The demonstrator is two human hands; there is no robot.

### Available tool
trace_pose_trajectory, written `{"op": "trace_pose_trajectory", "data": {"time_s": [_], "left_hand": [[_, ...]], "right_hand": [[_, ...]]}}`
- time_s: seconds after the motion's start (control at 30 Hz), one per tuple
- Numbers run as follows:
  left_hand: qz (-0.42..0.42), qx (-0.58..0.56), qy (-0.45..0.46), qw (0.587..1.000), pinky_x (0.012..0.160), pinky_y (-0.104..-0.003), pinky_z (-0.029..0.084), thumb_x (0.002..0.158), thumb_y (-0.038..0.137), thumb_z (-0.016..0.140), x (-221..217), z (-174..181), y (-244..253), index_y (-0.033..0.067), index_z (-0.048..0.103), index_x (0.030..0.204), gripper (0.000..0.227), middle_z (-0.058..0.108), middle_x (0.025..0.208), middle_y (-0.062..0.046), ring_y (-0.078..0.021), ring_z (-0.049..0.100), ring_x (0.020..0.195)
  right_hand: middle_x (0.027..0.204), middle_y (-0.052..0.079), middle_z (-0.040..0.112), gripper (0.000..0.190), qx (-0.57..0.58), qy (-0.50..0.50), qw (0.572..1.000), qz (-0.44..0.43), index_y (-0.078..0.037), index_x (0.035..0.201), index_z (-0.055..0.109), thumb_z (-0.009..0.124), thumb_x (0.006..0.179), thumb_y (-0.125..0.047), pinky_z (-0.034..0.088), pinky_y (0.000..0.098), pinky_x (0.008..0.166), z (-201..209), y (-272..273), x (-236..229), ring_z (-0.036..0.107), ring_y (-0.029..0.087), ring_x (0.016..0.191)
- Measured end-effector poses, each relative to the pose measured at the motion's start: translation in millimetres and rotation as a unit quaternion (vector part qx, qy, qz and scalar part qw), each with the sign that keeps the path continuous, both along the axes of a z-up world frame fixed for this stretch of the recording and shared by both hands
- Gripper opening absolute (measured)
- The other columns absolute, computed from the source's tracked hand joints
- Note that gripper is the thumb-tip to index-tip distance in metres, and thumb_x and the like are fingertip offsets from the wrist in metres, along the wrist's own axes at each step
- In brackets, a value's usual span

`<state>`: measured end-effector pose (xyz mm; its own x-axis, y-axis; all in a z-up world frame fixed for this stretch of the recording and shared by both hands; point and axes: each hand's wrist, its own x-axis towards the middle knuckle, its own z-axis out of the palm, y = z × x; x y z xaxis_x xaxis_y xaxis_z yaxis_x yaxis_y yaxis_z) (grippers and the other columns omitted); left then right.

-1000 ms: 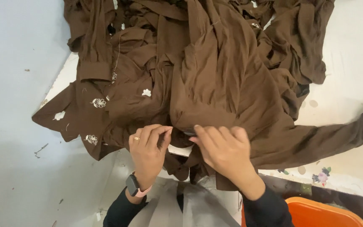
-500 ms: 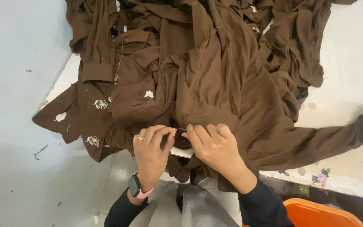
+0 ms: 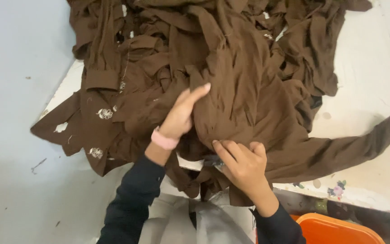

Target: Trimming loose threads from brown garments using a thread snip in a factory setting.

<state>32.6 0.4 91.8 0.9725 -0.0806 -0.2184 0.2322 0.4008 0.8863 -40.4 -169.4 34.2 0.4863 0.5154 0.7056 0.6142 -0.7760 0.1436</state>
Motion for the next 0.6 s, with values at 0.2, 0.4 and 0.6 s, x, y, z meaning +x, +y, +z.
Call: {"op": "trace_pose_trajectory", "data": {"time_s": [0.2, 0.4, 0.6], "left_hand": [[0.083, -0.231, -0.098, 0.964, 0.073, -0.034, 0.046, 0.068, 0.016, 0.062, 84.2, 19.1, 31.5, 0.0018, 0.058, 0.09, 0.026, 0.061, 0.088, -0.016, -0.0257, 0.058, 0.08], [0.166, -0.292, -0.153, 0.93, 0.067, -0.037, 0.051, 0.067, 0.01, 0.062, 87.2, 15.0, 181.6, -0.0054, 0.05, 0.115, 0.053, 0.061, 0.106, -0.019, -0.0302, 0.061, 0.083], [0.507, -0.333, -0.139, 0.783, 0.072, -0.041, 0.051, 0.066, -0.004, 0.051, 50.2, -35.9, 335.3, -0.0125, 0.046, 0.097, 0.032, 0.062, 0.1, -0.032, -0.0384, 0.063, 0.086]], "right_hand": [[0.073, -0.004, 0.053, 0.021, 0.004, -0.035, 0.999, -0.011, -0.013, 0.084, 0.059, 0.043, 0.078, -0.001, 0.023, 0.0278, 0.06, 18.6, -3.3, -11.3, 0.043, 0.009, 0.048], [0.074, -0.007, 0.056, 0.021, 0.029, 0.001, 0.998, 0.061, -0.012, 0.08, 0.058, 0.042, 0.079, 0.002, 0.023, 0.0261, 0.058, 9.3, 17.0, -19.7, 0.043, 0.008, 0.05], [0.08, -0.003, 0.051, 0.043, 0.07, 0.244, 0.945, 0.208, -0.011, 0.088, 0.054, 0.037, 0.053, 0.007, 0.022, 0.0273, 0.058, -45.2, 49.8, -12.0, 0.037, 0.014, 0.048]]}}
